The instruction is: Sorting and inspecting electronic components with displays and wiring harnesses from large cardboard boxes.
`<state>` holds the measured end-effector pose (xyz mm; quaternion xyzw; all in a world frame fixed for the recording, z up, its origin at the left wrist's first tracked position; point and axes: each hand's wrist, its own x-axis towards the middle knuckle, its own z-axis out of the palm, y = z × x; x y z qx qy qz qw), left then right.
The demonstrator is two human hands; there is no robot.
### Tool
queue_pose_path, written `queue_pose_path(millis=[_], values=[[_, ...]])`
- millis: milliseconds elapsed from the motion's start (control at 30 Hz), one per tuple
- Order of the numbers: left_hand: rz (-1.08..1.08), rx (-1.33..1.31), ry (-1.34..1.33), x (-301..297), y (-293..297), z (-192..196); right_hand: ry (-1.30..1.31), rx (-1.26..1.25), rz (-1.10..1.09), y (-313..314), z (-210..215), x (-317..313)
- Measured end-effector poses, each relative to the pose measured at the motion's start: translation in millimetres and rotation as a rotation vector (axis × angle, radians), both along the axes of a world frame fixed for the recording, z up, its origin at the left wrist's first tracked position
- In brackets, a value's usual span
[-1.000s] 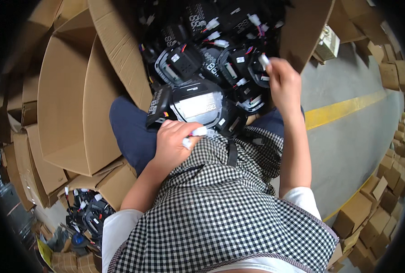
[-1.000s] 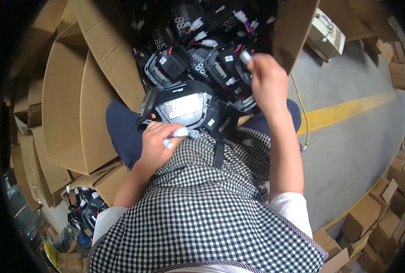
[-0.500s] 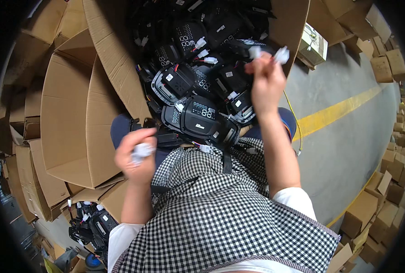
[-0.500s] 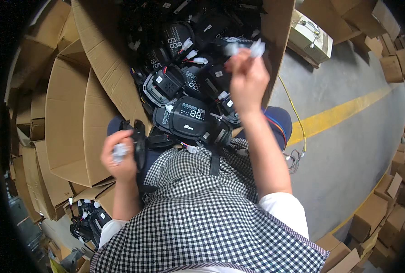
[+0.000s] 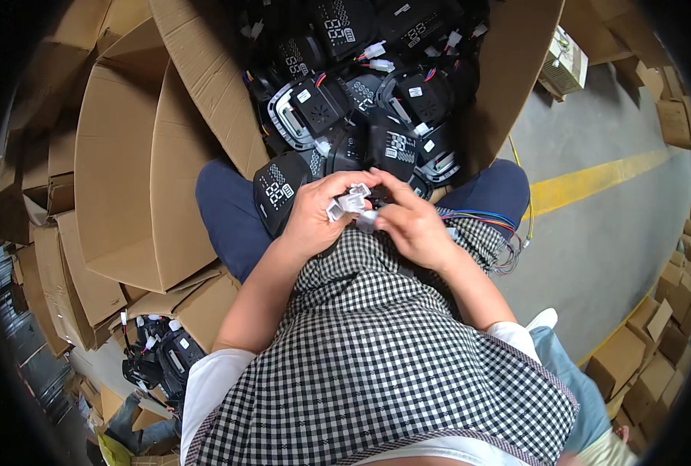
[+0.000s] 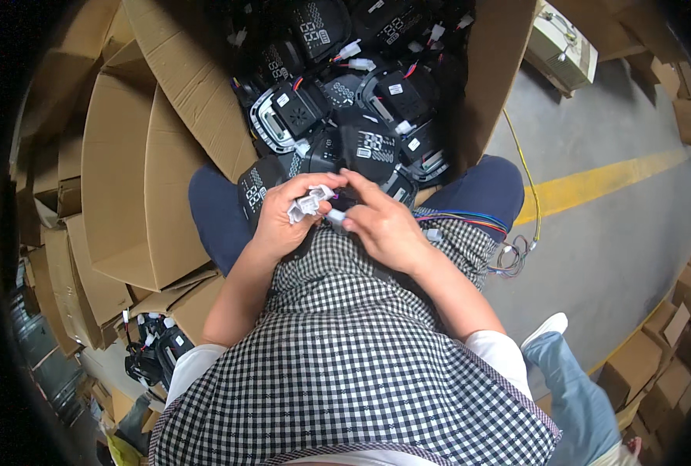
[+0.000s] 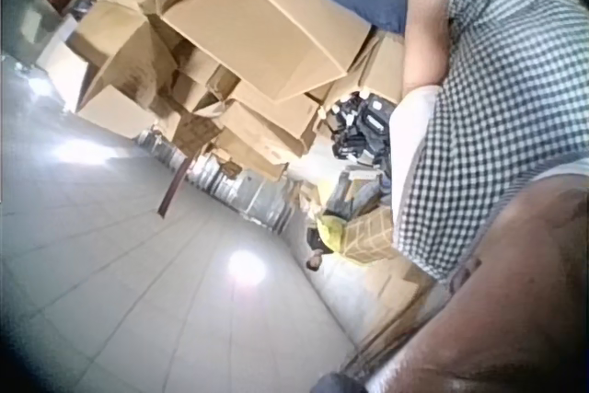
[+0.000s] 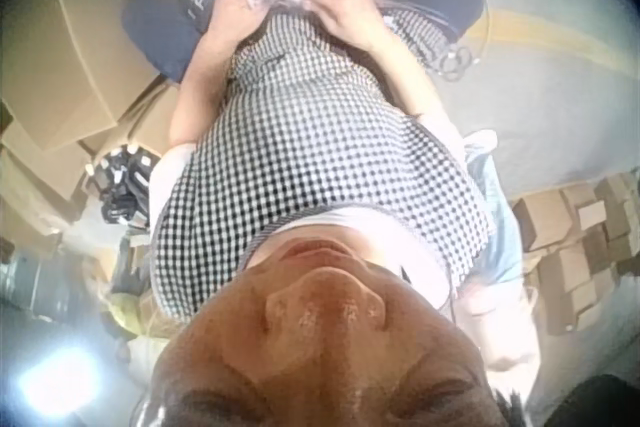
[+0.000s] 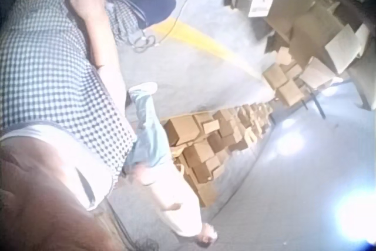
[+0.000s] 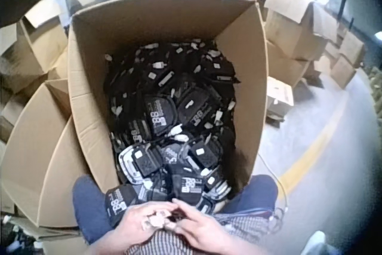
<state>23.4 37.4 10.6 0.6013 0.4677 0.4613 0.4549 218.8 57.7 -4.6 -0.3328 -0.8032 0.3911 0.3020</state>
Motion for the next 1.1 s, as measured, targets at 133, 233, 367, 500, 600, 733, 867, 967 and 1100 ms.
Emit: queue_pose_path(millis=[133,233,367,500,600,733,867,967,1100], values=[[0.009,0.029,0.031,3,-8,-17,0.124,-0.571,-0.229,-3,36,19],[0.038,0.203,0.226,7,-4,-13,-0.021,-0.428,-0.163,0,50,14],[0.013,0.242,0.395,5,-8,-13,0.038,-0.985,-0.076,8,37,21],[-0.074,0.267,0.481,5,-9,-9,0.006,-1.068,-0.015,11,36,24],[-0.136,0.243,0.432,3,-6,-9,0.056,-1.084,0.055,10,28,20],[-0.118,0.184,0.442,3,-4,-8,0.17,-1.103,0.072,18,22,21],[-0.042,0.118,0.423,15,0,2,0.125,-0.774,-0.204,72,42,33],[-0.037,0.068,0.38,17,1,7,0.008,-0.384,-0.673,146,20,30],[-0.012,0.164,0.32,8,-12,2,-0.312,-0.224,-0.771,221,-42,-10]])
